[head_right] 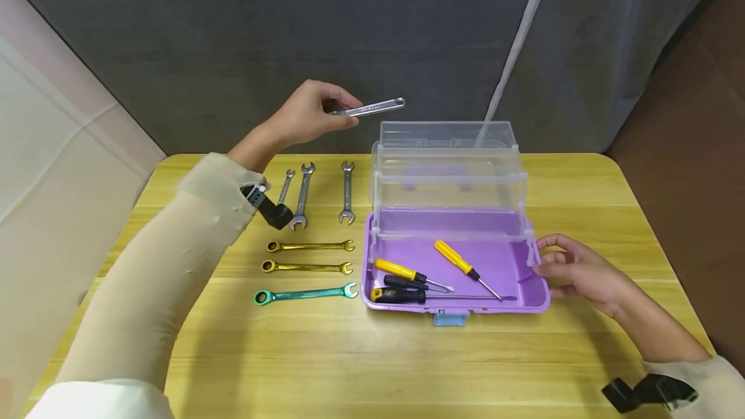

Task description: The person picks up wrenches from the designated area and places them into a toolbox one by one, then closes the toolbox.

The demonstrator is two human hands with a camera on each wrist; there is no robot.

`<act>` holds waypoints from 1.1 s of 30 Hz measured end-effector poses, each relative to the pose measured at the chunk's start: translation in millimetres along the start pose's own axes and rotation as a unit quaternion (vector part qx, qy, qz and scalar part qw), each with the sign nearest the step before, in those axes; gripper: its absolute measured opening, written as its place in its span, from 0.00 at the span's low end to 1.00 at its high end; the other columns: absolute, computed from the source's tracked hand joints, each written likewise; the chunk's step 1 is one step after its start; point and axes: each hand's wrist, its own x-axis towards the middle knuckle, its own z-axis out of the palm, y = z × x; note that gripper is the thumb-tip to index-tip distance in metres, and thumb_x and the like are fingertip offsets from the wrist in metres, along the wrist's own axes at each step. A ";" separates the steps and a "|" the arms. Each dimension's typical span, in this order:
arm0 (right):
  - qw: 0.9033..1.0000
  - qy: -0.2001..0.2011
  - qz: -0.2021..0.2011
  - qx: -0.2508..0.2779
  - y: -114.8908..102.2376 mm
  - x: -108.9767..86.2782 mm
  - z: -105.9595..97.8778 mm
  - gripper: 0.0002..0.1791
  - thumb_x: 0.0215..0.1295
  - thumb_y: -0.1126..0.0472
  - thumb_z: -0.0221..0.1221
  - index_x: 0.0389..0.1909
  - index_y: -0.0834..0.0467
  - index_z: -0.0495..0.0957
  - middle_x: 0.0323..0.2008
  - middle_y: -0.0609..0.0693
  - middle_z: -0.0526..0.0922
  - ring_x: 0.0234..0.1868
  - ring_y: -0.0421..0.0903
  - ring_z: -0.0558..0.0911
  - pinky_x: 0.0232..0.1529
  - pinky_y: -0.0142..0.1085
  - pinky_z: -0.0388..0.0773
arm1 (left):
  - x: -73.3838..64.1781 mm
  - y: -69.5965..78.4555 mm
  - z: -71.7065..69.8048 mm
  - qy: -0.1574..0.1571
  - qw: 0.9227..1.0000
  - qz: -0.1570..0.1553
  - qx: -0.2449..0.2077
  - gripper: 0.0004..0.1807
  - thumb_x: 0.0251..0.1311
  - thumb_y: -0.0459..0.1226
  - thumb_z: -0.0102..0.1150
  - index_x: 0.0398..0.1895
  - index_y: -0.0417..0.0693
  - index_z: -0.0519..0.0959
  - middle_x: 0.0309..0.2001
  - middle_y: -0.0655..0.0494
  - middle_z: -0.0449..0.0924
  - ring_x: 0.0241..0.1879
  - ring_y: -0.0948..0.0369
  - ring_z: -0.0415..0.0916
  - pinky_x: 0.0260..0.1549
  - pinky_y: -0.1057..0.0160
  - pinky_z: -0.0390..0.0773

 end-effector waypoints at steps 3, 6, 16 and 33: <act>1.000 0.001 0.002 0.001 0.2 -0.4 -0.1 0.18 0.76 0.73 0.48 0.53 0.46 0.71 0.42 0.47 0.84 0.43 0.45 0.85 0.43 0.43 0.85 | 12.6 6.1 8.5 -0.008 1.000 0.010 0.004 0.12 0.62 0.30 0.67 0.48 0.38 0.87 0.41 0.49 0.83 0.34 0.58 0.71 0.33 0.66 0.70; 1.000 0.000 0.002 0.001 0.6 -0.2 0.1 0.18 0.76 0.73 0.48 0.53 0.46 0.71 0.43 0.48 0.84 0.44 0.45 0.86 0.43 0.44 0.85 | 23.7 11.2 17.6 -0.024 0.999 0.023 0.012 0.12 0.63 0.31 0.67 0.49 0.38 0.86 0.43 0.48 0.85 0.34 0.59 0.71 0.34 0.67 0.70; 1.000 -0.002 0.003 -0.001 0.2 0.0 0.4 0.18 0.76 0.73 0.48 0.53 0.46 0.71 0.42 0.48 0.84 0.44 0.45 0.86 0.43 0.44 0.85 | 54.4 30.9 47.1 -0.081 0.994 0.040 0.055 0.13 0.68 0.34 0.63 0.54 0.42 0.85 0.51 0.51 0.83 0.47 0.60 0.77 0.49 0.65 0.76; 1.000 -0.001 0.004 -0.008 -0.8 -0.8 -0.6 0.18 0.76 0.73 0.48 0.53 0.46 0.70 0.42 0.47 0.84 0.43 0.45 0.85 0.42 0.44 0.85 | 81.4 36.2 84.6 -0.128 0.990 0.014 0.052 0.12 0.67 0.32 0.65 0.52 0.40 0.85 0.50 0.50 0.84 0.49 0.60 0.77 0.50 0.69 0.76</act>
